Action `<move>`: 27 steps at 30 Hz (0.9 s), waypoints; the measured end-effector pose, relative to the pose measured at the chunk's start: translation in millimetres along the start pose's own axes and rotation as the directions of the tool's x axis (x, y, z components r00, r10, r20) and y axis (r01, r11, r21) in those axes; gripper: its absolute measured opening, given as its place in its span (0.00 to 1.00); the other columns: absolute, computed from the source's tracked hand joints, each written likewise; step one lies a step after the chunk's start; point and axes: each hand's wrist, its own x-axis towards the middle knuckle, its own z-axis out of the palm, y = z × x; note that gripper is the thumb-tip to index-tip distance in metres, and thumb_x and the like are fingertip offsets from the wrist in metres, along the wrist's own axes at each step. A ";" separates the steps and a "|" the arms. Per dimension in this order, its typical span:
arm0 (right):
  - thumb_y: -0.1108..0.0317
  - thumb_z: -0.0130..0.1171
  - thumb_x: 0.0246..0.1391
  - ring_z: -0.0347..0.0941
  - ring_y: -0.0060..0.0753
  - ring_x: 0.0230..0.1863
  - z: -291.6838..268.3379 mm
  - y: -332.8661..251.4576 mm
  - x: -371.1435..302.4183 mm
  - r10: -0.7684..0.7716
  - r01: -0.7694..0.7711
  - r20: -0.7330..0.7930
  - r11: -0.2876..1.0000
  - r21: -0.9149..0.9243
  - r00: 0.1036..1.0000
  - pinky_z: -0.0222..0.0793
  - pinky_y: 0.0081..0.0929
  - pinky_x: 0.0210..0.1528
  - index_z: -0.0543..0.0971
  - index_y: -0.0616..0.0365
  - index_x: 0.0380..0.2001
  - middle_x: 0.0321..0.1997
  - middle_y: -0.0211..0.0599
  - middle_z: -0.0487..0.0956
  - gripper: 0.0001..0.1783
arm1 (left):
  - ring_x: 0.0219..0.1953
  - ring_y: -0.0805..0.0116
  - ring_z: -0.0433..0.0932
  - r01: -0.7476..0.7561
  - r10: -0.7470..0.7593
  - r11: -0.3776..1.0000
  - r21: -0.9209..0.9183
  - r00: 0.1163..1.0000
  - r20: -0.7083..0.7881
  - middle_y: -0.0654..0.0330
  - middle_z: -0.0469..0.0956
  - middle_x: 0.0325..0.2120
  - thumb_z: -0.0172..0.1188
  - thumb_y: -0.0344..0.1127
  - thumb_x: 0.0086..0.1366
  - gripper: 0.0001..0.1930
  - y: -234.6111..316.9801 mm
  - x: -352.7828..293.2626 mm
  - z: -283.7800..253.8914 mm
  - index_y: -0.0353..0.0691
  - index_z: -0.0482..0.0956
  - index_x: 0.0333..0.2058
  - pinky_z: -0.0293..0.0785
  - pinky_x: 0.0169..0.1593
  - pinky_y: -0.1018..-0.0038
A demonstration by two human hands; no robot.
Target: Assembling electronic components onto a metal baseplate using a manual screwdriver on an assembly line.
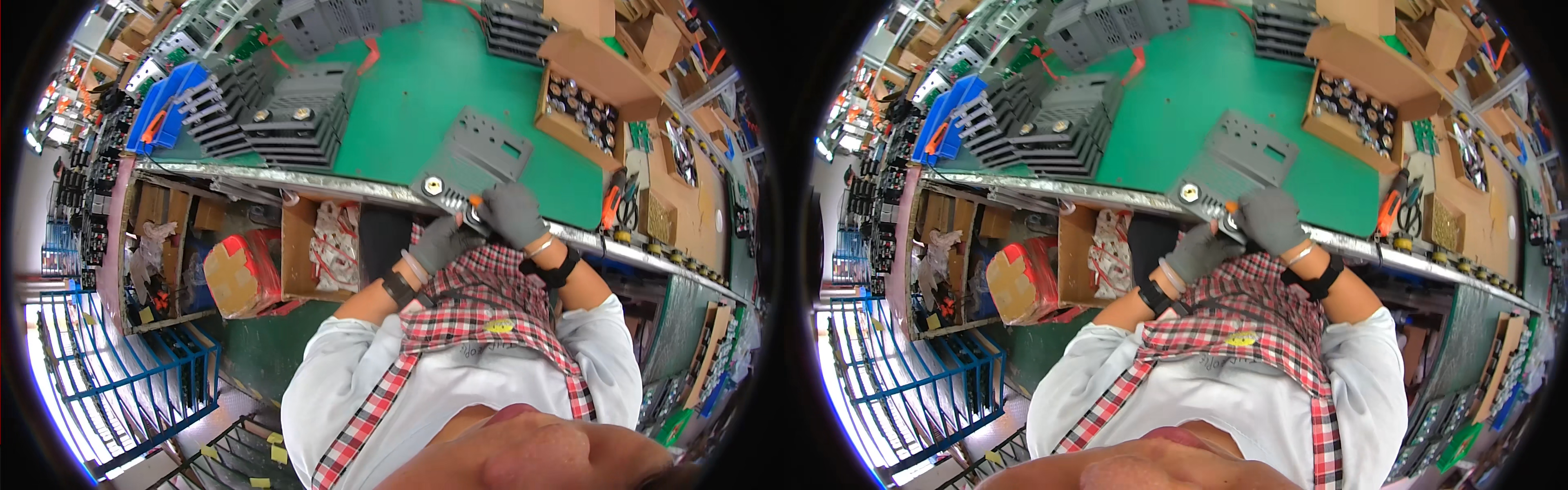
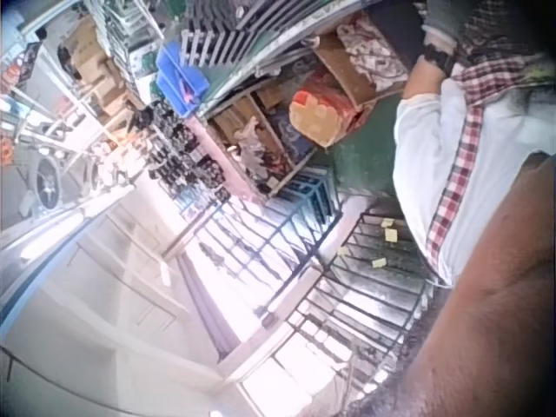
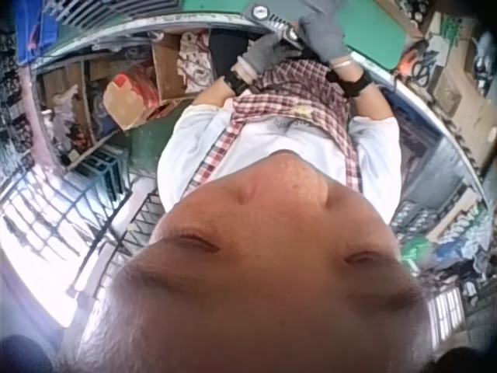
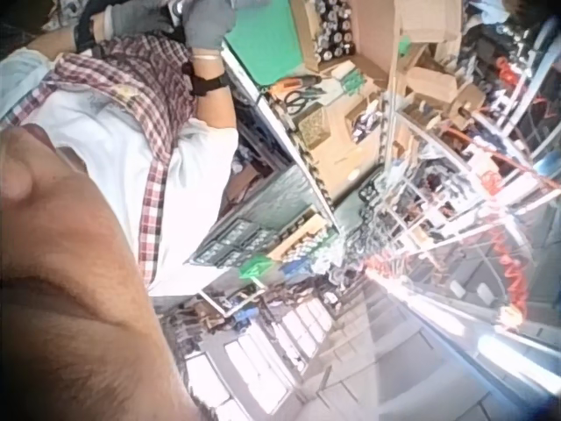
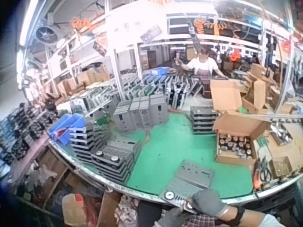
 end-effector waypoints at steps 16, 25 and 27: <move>0.61 0.59 0.40 0.69 0.38 0.35 -2.5 5.7 -25.2 -0.102 0.147 -0.226 0.971 0.191 0.969 0.65 0.32 0.32 0.77 0.54 0.23 0.28 0.32 0.73 0.09 | 0.47 0.68 0.68 0.050 -0.013 0.964 -0.261 0.990 0.140 0.58 0.68 0.45 0.50 0.56 0.57 0.30 0.7 3.5 -5.2 0.39 0.63 0.51 0.69 0.47 0.70; 0.65 0.58 0.39 0.67 0.37 0.37 2.4 4.0 -24.7 -0.176 0.257 -0.294 0.929 0.265 0.940 0.64 0.31 0.36 0.77 0.49 0.35 0.33 0.32 0.71 0.14 | 0.45 0.64 0.72 0.035 -0.009 0.894 -0.446 0.998 0.061 0.54 0.70 0.42 0.40 0.45 0.66 0.22 -5.1 1.0 1.7 0.32 0.62 0.50 0.71 0.48 0.70; 0.66 0.58 0.39 0.67 0.37 0.37 1.8 6.9 -25.7 -0.115 0.217 -0.313 0.923 0.316 0.943 0.65 0.31 0.36 0.77 0.49 0.35 0.33 0.33 0.71 0.14 | 0.45 0.64 0.71 0.061 0.010 0.829 -0.556 0.992 0.124 0.54 0.69 0.44 0.42 0.45 0.65 0.23 -8.5 6.4 -1.2 0.33 0.60 0.51 0.71 0.47 0.69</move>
